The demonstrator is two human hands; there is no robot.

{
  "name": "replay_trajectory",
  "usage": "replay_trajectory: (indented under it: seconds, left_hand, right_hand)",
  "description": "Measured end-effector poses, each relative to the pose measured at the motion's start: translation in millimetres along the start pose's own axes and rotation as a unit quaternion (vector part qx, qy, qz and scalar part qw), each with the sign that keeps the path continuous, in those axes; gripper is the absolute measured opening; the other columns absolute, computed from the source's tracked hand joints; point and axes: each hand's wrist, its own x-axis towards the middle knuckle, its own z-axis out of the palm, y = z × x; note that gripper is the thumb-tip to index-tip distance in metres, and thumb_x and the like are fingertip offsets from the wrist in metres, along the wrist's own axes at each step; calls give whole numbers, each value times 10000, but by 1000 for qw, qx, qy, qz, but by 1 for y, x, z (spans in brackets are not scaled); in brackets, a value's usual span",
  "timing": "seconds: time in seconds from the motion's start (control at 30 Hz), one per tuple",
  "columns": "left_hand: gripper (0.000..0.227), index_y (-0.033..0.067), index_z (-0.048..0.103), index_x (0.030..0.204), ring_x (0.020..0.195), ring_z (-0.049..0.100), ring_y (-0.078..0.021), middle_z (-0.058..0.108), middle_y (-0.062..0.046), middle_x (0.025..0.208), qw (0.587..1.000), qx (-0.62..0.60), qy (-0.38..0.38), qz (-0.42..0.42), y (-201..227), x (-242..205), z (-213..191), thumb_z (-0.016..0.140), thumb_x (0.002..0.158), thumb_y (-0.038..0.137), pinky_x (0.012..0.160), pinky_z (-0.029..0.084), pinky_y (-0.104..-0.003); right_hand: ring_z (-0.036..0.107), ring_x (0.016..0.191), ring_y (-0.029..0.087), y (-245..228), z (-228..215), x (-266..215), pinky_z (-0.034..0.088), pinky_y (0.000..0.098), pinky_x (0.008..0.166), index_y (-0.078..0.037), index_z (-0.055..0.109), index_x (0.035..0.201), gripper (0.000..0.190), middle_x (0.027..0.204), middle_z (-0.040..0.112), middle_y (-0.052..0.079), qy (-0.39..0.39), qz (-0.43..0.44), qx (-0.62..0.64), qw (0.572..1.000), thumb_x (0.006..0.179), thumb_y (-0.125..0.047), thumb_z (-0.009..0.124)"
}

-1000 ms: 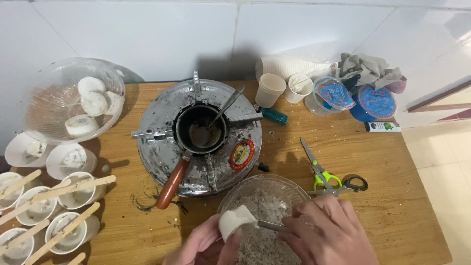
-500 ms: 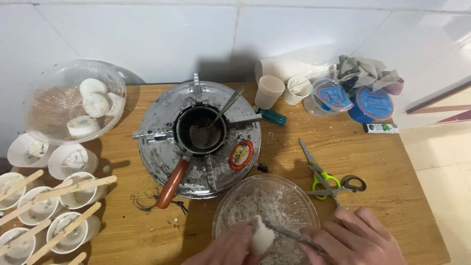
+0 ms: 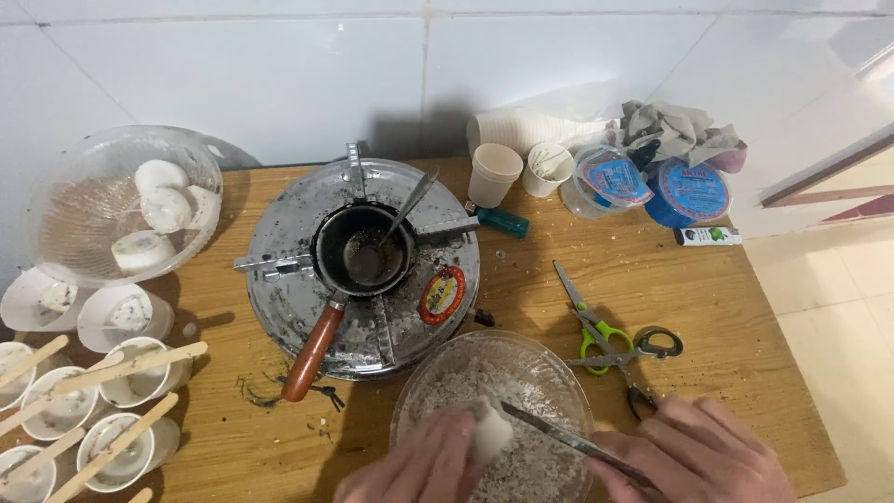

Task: Trimming or carving a small white wax object using scissors over a bowl to collect shavings.

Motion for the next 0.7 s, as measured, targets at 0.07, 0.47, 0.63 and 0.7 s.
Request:
replay_trajectory:
  seconds: [0.07, 0.47, 0.63, 0.7]
  left_hand:
    - [212, 40, 748, 1029, 895, 806, -147, 819, -50, 1034, 1000, -5, -9, -1, 2, -13, 11, 780, 925, 222, 702, 660, -273]
    - [530, 16, 613, 1347, 1308, 633, -276, 644, -173, 1401, 991, -25, -125, 33, -16, -37, 10, 416, 1106, 446, 1050, 550, -332]
    - [495, 54, 497, 1464, 1382, 594, -219, 572, -130, 1506, 988, -54, -135, 57, -21, -47, 6, 627, 1042, 278, 1085, 560, -294]
    - [724, 73, 366, 1569, 1518, 406, -246, 390, -124, 1651, 945, -205, -255, -10, -25, -40, -11, 749, 1001, 308, 1187, 430, -380]
  right_hand:
    - [527, 587, 168, -5, -1, 4, 438, 278, 579, -218, 759, 830, 185, 619, 574, -47, 1, -15, 14, 1000, 864, -400, 749]
    - [537, 447, 109, -6, 5, -17, 477, 240, 516, -209, 790, 824, 153, 554, 673, -47, 41, 129, 31, 990, 784, -357, 787]
    - [566, 416, 50, -20, 25, -14, 511, 206, 466, -229, 797, 815, 112, 554, 715, -89, 68, 153, 117, 979, 777, -334, 792]
    - [427, 418, 123, -20, 28, -8, 381, 252, 469, -140, 737, 736, 128, 506, 544, -25, 111, 119, 151, 975, 750, -246, 805]
